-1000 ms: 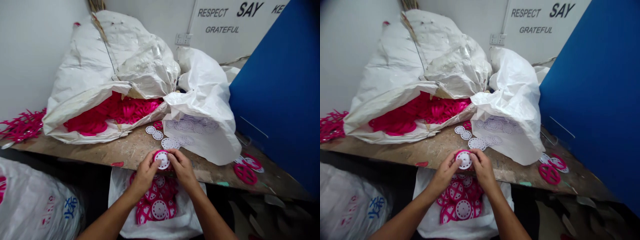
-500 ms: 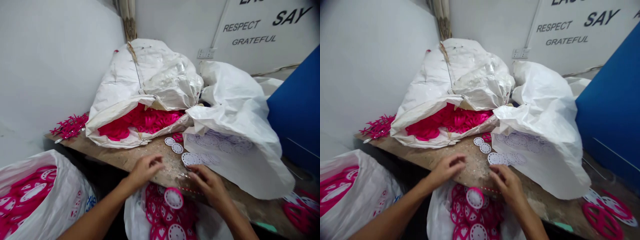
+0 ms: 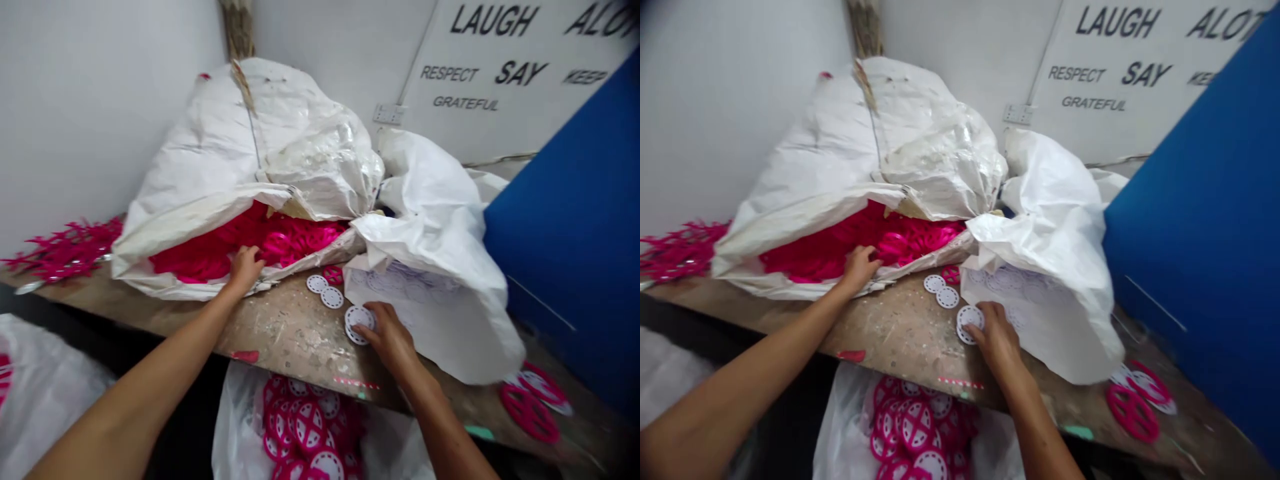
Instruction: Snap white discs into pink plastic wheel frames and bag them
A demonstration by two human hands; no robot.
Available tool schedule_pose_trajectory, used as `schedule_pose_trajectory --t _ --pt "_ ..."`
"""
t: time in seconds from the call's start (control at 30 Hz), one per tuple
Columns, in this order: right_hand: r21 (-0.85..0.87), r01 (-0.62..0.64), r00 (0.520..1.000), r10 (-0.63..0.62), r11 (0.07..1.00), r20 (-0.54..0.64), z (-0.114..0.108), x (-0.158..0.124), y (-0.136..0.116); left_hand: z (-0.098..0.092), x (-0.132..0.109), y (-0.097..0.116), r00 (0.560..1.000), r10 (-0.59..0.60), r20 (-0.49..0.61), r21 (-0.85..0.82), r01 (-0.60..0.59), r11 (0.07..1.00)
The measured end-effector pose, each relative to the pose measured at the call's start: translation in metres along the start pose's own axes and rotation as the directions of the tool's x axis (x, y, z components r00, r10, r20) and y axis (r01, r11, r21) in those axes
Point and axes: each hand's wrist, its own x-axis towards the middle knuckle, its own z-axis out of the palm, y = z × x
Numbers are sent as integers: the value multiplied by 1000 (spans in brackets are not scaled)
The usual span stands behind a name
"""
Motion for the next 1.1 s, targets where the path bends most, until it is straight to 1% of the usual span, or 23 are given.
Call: schedule_pose_trajectory --t 0.07,0.13,0.17,0.2,0.23,0.27,0.3,0.33,0.37,0.4,0.43,0.5,0.53,0.6,0.67,0.7,0.77,0.83,0.9,0.93,0.97,1.03,1.1 --pt "13 4 998 -4 1000 -66 -5 -2 1 -7 -12 5 1000 9 -5 -48 -9 999" --pt "86 18 990 -6 996 -138 -11 -7 0 -15 -33 14 999 2 -33 -112 -6 994" --pt "149 29 987 -4 988 -161 -15 -10 -2 -18 -46 20 999 -26 -32 -182 20 983" --pt "222 47 984 -7 974 -178 -20 -14 -6 -21 -62 28 997 -82 -5 -308 77 948" --pt "295 75 981 -18 953 -191 -24 -19 -12 -22 -80 37 983 -160 90 -474 184 861" --pt "353 110 978 -37 929 -207 -29 -24 -18 -22 -97 47 944 -217 247 -610 326 722" --pt "388 150 971 -62 909 -232 -33 -30 -26 -21 -114 56 884 -228 407 -689 461 559" --pt "396 196 960 -93 897 -265 -36 -35 -33 -19 -129 65 815 -217 538 -711 576 403" --pt "382 244 947 -134 892 -293 -38 -40 -40 -17 -143 74 751 -189 633 -701 659 271" --pt "351 294 932 -186 889 -310 -39 -45 -47 -15 -155 81 698 -151 700 -677 716 168" --pt "313 345 917 -247 885 -313 -38 -49 -51 -13 -164 87 660 -112 743 -652 751 100" --pt "249 441 884 -371 862 -283 -33 -56 -57 -13 -176 97 619 -39 784 -618 785 47" --pt "234 481 869 -424 845 -256 -31 -58 -57 -13 -180 100 610 -16 792 -609 792 49" --pt "239 522 851 -481 819 -210 -28 -61 -54 -13 -184 103 609 6 793 -607 789 99" --pt "295 462 886 -423 836 -191 -28 -62 -51 -12 -186 105 633 10 774 -622 757 198" --pt "344 401 916 -360 849 -178 -28 -62 -50 -12 -188 106 654 22 756 -636 726 262" --pt "462 255 967 -229 850 -111 -29 -62 -49 -10 -191 107 723 63 688 -674 605 425" --pt "568 129 989 -146 813 -15 -28 -61 -50 -8 -194 109 805 111 583 -687 416 596" --pt "671 2 995 -67 741 70 -25 -61 -51 -6 -197 111 855 139 499 -666 276 693" --pt "723 -66 994 -15 687 105 -23 -62 -51 -5 -199 112 858 142 494 -666 268 697" --pt "769 -132 989 31 625 144 -20 -63 -50 -3 -201 112 845 142 515 -677 299 673" --pt "829 -219 974 61 514 220 -16 -69 -49 -1 -206 111 795 146 588 -697 406 591" --pt "841 -226 969 24 493 246 -11 -78 -48 1 -212 109 755 145 640 -689 480 543"
